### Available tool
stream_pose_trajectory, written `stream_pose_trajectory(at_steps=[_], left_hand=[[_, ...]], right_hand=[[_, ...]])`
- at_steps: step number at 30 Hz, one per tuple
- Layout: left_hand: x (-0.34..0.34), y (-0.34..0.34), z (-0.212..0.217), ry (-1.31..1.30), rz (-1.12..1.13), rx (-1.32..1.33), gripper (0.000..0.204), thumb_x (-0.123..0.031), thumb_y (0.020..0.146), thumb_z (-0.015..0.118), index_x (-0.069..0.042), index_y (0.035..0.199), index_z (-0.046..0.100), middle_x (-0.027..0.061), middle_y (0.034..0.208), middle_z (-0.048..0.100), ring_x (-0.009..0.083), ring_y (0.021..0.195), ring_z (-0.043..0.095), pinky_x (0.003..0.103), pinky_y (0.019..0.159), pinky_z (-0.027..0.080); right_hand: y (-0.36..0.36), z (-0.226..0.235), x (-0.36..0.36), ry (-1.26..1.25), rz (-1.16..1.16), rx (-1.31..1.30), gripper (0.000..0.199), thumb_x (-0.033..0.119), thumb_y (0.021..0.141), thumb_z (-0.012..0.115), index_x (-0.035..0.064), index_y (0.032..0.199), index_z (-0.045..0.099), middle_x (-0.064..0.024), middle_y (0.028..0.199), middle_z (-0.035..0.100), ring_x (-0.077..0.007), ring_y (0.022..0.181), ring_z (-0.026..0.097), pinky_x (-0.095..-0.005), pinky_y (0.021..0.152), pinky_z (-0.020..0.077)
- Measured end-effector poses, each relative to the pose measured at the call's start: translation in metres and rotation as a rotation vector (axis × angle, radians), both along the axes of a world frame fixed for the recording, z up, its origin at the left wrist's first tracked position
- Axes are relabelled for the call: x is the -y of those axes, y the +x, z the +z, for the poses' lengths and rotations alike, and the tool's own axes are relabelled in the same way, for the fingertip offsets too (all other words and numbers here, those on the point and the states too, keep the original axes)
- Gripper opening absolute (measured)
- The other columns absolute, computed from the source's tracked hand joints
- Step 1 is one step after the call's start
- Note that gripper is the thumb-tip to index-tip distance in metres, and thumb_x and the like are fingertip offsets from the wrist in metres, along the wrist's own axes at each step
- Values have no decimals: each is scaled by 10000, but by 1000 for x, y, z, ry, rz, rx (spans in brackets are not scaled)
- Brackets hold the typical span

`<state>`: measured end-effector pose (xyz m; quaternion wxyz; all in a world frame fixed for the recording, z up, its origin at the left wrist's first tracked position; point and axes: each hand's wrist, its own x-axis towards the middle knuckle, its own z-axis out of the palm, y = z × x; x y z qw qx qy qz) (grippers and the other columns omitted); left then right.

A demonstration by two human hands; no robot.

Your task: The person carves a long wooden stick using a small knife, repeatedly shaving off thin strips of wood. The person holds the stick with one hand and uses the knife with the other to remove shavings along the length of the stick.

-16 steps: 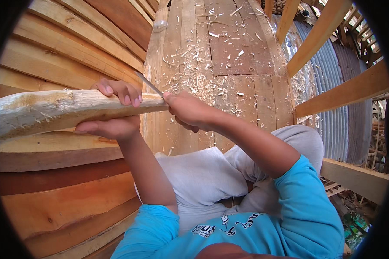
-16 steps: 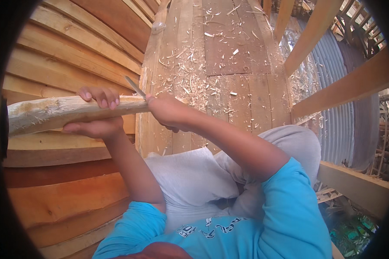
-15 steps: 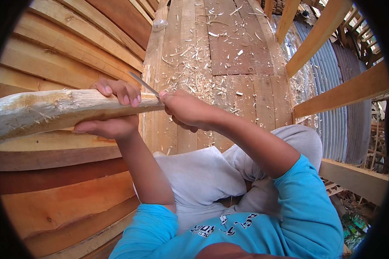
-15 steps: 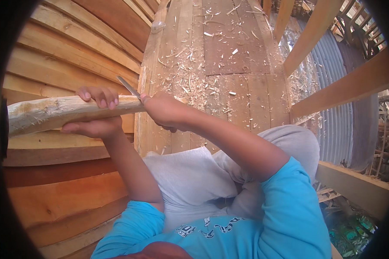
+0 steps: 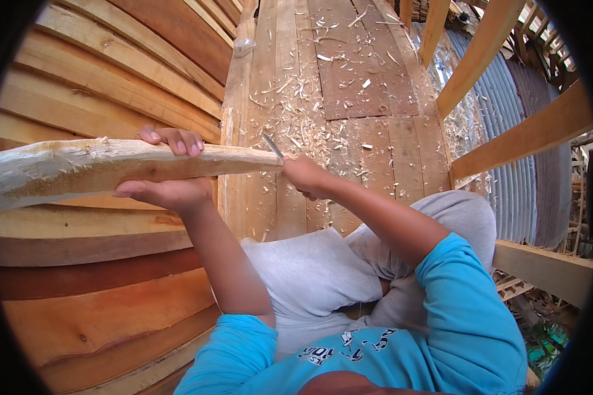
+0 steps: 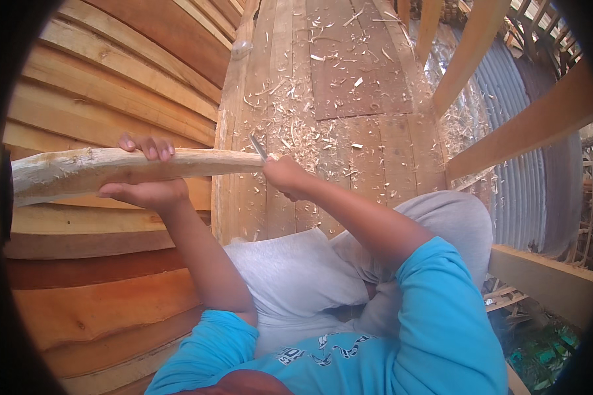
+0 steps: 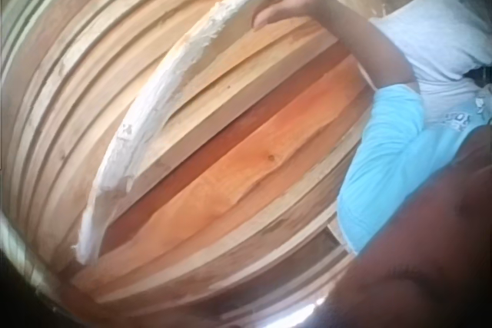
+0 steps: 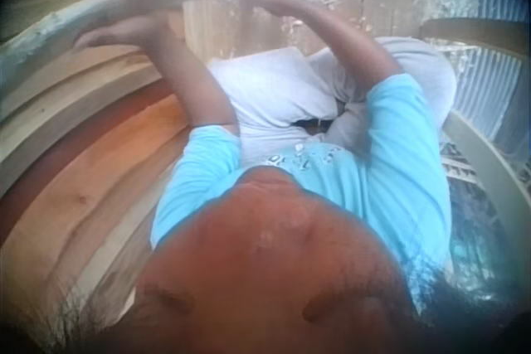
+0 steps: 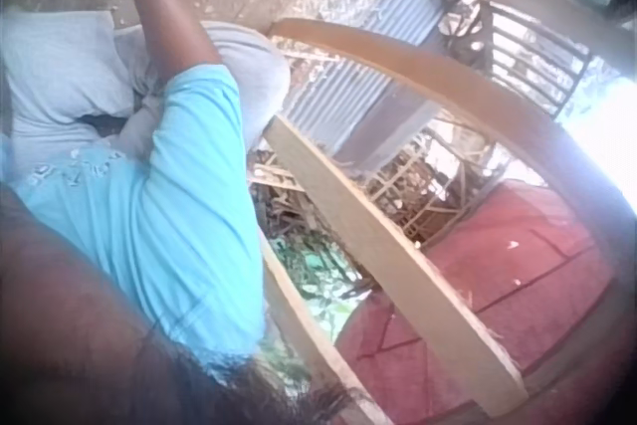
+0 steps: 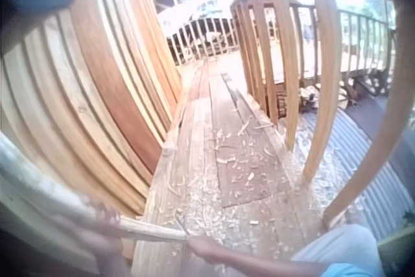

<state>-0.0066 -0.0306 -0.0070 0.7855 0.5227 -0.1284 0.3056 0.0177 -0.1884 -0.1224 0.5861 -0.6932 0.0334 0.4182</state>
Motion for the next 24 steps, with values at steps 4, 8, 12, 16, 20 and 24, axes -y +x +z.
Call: stream_pose_trajectory(at_steps=[4, 8, 12, 16, 20, 24], left_hand=[[-4, -9, -5, -24, 120, -35, 845, -924, 698, 369, -122, 941, 481, 33, 649, 451, 147, 592, 460, 284, 597, 404], [8, 1, 2, -22, 82, -18, 855, -923, 705, 356, -116, 955, 488, 35, 652, 454, 143, 586, 449, 279, 598, 400], [2, -1, -6, -82, 156, 12, 856, -921, 719, 334, -115, 960, 494, 35, 650, 452, 140, 579, 435, 274, 592, 391], [12, 0, 2, -46, 260, -33, 857, -919, 730, 313, -114, 958, 499, 37, 641, 446, 141, 576, 431, 276, 587, 390], [13, 4, 4, -41, 313, -7, 862, -917, 739, 288, -112, 957, 502, 41, 644, 444, 143, 580, 430, 278, 585, 394], [11, -3, 1, 17, 349, -46, 859, -914, 741, 285, -109, 949, 498, 44, 662, 449, 145, 587, 437, 273, 582, 404]], right_hand=[[-11, 48, -10, 90, 135, 157, 500, 407, 1034, 264, 35, 778, 476, -12, 532, 401, -128, 392, 379, -360, 353, 330], [10, -25, 4, 2, 21, 40, 462, 372, 1025, 296, -9, 862, 503, -11, 565, 426, -120, 391, 384, -351, 368, 346], [-9, 16, -12, 41, 41, 77, 489, 385, 1024, 291, -5, 823, 508, -15, 573, 431, -129, 396, 391, -369, 356, 336], [4, -12, -4, 26, 36, 4, 527, 450, 1022, 296, 71, 675, 412, -12, 509, 380, -152, 414, 397, -367, 381, 358], [-11, -3, -16, 16, -61, 40, 515, 438, 1027, 295, 70, 688, 413, -9, 498, 381, -152, 383, 389, -360, 358, 346], [-11, 31, -19, 75, 47, 201, 511, 432, 1030, 303, 71, 690, 425, 6, 496, 373, -138, 376, 365, -346, 349, 337]])
